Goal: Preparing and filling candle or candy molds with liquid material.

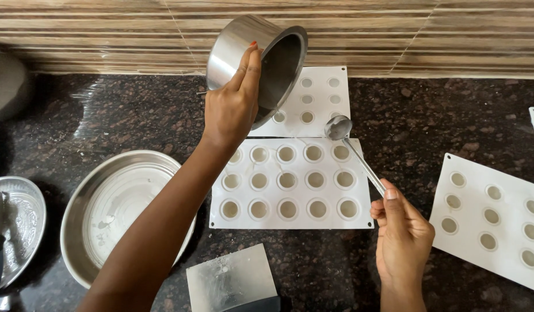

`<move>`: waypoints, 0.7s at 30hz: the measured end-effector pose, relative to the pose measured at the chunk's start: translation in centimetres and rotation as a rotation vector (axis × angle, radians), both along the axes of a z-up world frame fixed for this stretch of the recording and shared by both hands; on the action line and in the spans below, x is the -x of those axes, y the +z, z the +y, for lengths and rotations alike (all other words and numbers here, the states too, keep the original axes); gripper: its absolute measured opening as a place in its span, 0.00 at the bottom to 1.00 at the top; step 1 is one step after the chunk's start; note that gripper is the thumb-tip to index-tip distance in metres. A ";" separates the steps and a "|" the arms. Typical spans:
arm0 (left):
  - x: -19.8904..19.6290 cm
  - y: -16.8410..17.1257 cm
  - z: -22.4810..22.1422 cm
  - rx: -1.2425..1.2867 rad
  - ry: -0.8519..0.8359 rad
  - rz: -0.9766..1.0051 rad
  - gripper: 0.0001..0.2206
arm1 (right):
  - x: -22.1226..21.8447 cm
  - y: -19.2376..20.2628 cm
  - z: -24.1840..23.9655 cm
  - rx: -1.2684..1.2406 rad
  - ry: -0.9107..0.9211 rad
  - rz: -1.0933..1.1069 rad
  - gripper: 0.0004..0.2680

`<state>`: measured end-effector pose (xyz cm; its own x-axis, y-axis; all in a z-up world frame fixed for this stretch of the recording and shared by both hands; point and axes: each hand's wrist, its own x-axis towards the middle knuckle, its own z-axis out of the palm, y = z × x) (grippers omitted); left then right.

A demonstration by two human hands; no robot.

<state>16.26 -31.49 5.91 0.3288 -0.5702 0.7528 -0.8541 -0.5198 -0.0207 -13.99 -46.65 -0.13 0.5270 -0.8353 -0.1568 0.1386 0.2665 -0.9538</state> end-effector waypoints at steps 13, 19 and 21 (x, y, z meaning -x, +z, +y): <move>-0.1 0.1 -0.1 -0.010 0.007 -0.013 0.19 | -0.1 0.4 0.1 0.017 0.009 0.029 0.12; -0.1 0.1 0.1 -0.009 -0.001 -0.022 0.20 | 0.1 -0.2 0.0 0.033 0.025 0.000 0.12; -0.2 0.1 0.2 -0.021 0.000 -0.012 0.21 | 0.1 -0.3 0.0 0.026 0.026 0.004 0.12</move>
